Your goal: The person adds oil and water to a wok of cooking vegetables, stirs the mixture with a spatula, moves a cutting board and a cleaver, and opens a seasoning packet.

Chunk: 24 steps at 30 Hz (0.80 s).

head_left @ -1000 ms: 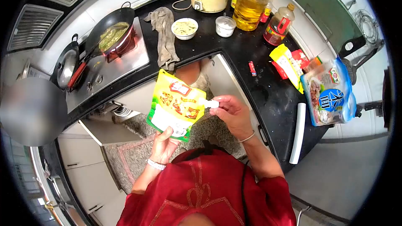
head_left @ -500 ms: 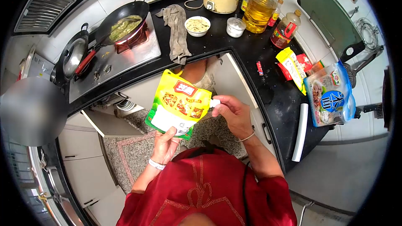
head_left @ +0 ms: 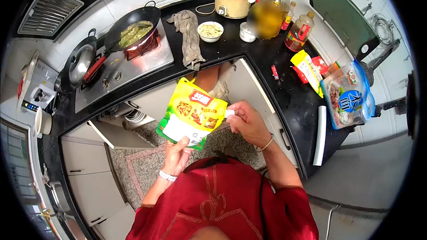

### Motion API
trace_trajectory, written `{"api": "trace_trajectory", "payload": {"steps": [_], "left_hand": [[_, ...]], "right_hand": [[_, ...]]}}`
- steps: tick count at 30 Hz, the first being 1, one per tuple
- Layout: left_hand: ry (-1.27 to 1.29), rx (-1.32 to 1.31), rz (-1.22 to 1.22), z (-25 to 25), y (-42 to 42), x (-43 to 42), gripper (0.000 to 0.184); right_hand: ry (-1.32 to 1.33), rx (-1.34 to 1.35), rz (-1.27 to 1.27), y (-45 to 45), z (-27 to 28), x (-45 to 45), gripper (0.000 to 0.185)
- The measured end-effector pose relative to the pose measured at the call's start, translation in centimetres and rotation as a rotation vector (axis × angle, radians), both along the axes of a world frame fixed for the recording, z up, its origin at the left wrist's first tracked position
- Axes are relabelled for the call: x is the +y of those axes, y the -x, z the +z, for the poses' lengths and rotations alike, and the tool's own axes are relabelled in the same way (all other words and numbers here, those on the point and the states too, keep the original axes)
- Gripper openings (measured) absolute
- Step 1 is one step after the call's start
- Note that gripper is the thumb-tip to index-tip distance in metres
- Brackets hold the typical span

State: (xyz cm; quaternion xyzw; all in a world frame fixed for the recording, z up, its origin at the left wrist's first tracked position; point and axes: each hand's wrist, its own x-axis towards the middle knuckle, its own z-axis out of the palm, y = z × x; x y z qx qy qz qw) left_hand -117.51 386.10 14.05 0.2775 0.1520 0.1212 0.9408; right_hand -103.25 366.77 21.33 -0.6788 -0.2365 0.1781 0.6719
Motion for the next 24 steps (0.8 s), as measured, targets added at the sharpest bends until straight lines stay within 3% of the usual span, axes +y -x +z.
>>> {"api": "trace_trajectory", "payload": {"steps": [2,5,7,9,11,14,17,20,23,24], "left_hand": [[0.017,-0.007,-0.033,0.2,0.2,0.0,0.055],[-0.003,-0.019,-0.031,0.4,0.1,0.1,0.054],[-0.008,-0.021,-0.028,0.4,0.1,0.1,0.054],[-0.003,-0.018,-0.037,0.4,0.1,0.1,0.054],[0.003,-0.011,-0.056,0.2,0.2,0.1,0.053],[-0.040,-0.012,-0.090,-0.2,0.3,0.4,0.058],[-0.007,0.007,-0.130,-0.7,0.3,0.7,0.061],[-0.009,0.001,-0.135,-0.2,-0.1,0.2,0.063],[-0.010,0.024,-0.110,-0.2,-0.4,0.1,0.056],[-0.014,0.030,-0.112,0.0,-0.4,0.1,0.056]], "right_hand": [[0.241,0.149,0.109,-0.7,0.9,-1.4,0.037],[0.096,0.184,0.156,-1.0,-1.0,-1.9,0.028],[-0.022,0.128,-0.012,0.4,0.7,-0.3,0.033],[0.045,0.025,-0.042,0.7,1.0,-0.1,0.034],[0.292,-0.127,0.066,-0.2,0.0,-1.8,0.030],[0.199,0.112,0.141,-0.8,-0.4,-2.6,0.026],[0.093,-0.216,0.038,-0.1,-0.5,-1.6,0.030],[0.392,-0.532,-0.001,-0.3,-0.5,-2.0,0.029],[0.446,-0.125,0.142,-0.9,0.6,-2.2,0.023],[0.375,-0.336,0.071,-0.8,0.2,-2.3,0.026]]}}
